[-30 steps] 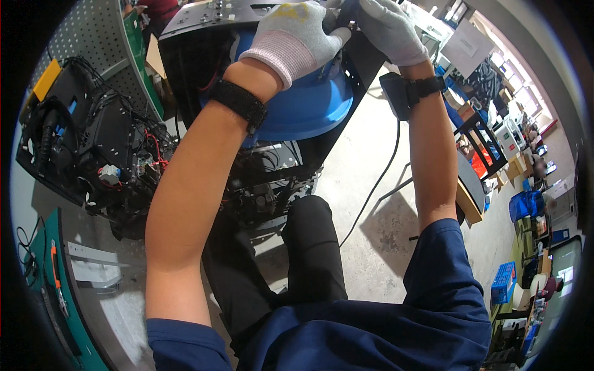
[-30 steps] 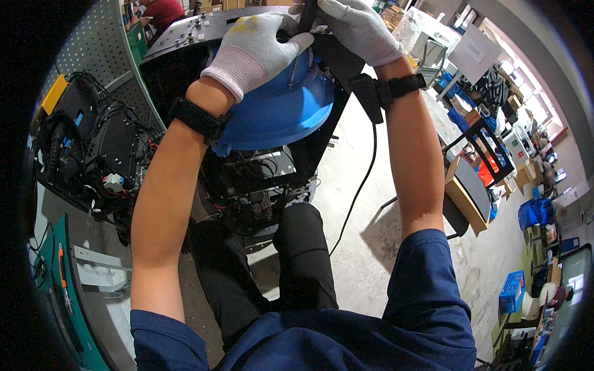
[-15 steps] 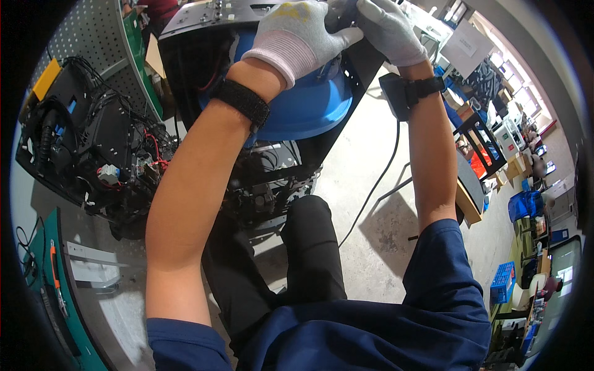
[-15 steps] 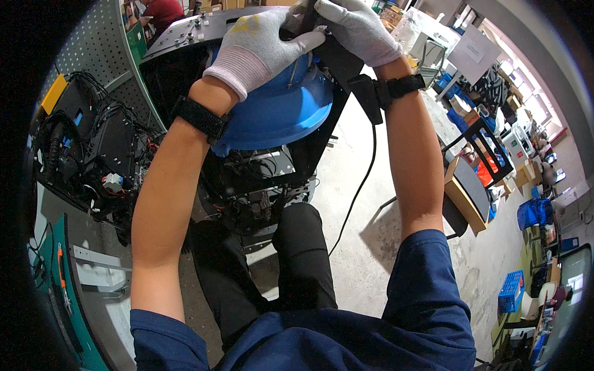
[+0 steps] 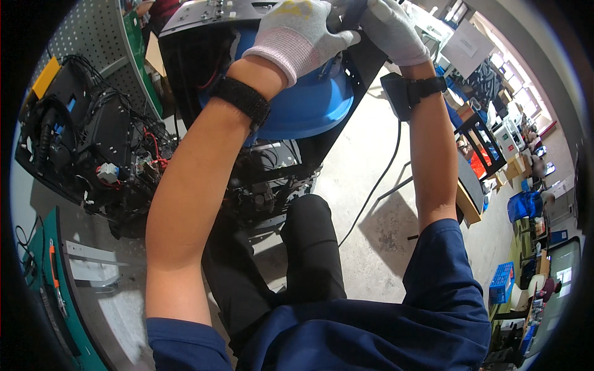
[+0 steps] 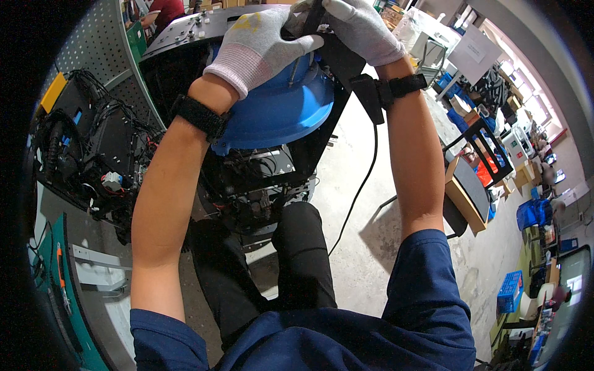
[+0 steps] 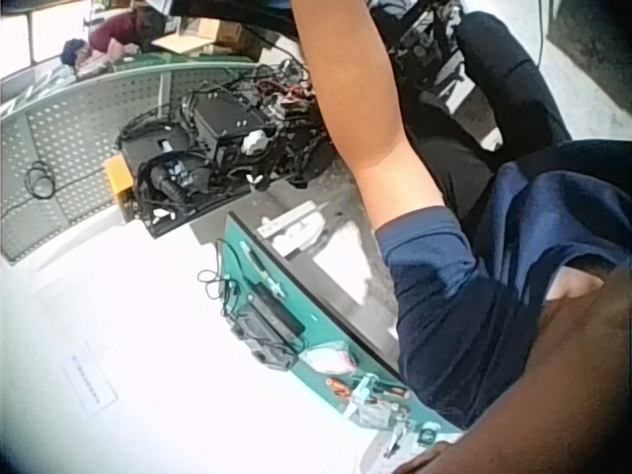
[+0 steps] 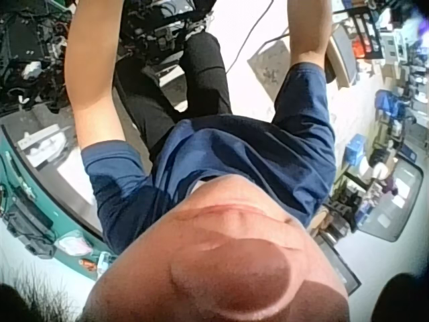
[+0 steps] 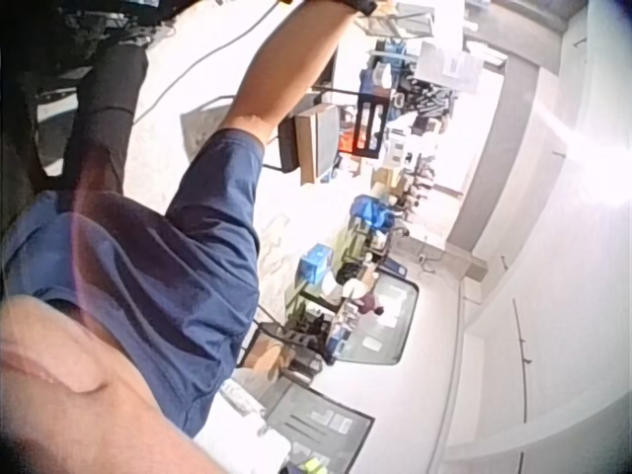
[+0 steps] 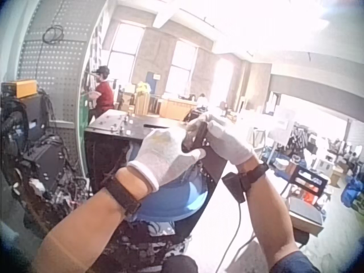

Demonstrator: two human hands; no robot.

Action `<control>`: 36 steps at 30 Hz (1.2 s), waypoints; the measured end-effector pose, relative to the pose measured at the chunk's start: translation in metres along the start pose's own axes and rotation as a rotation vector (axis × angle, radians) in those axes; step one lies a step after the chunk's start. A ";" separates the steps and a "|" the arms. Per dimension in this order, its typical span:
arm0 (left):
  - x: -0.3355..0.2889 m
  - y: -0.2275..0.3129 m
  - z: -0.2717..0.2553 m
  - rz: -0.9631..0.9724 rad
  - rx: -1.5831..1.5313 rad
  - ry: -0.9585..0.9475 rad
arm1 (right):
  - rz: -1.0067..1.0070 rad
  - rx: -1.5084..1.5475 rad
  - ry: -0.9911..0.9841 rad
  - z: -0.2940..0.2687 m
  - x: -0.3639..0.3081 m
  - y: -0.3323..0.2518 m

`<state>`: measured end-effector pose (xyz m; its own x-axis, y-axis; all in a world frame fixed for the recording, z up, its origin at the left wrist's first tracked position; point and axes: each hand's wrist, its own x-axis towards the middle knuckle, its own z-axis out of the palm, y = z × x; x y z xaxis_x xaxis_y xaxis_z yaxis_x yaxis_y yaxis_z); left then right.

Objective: The recorder is assembling components of a mobile robot, using a screwdriver to secure a blue housing and connecting internal wiring.

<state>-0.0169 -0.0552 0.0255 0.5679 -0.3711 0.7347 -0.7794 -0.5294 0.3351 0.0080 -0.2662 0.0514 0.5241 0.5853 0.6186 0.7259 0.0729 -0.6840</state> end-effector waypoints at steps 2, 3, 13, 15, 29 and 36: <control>-0.001 0.002 -0.001 0.080 0.001 0.080 | 0.052 -0.020 0.027 -0.002 -0.002 -0.003; -0.001 0.002 0.000 0.079 0.001 0.080 | 0.104 -0.040 0.056 -0.003 -0.003 -0.005; 0.002 -0.007 0.007 0.065 -0.049 0.021 | 0.070 0.005 0.053 -0.004 -0.002 -0.003; 0.002 -0.008 0.008 0.054 -0.047 -0.010 | 0.090 -0.065 0.126 -0.003 -0.004 -0.002; 0.005 -0.020 0.023 0.153 0.147 0.092 | 0.092 0.092 0.094 -0.004 -0.004 -0.002; 0.009 -0.032 0.035 0.142 0.207 0.092 | 0.086 -0.037 0.185 -0.002 -0.007 -0.001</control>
<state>0.0225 -0.0679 0.0007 0.4225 -0.3868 0.8197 -0.7734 -0.6254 0.1035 0.0045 -0.2718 0.0488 0.6556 0.4292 0.6212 0.6887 -0.0026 -0.7250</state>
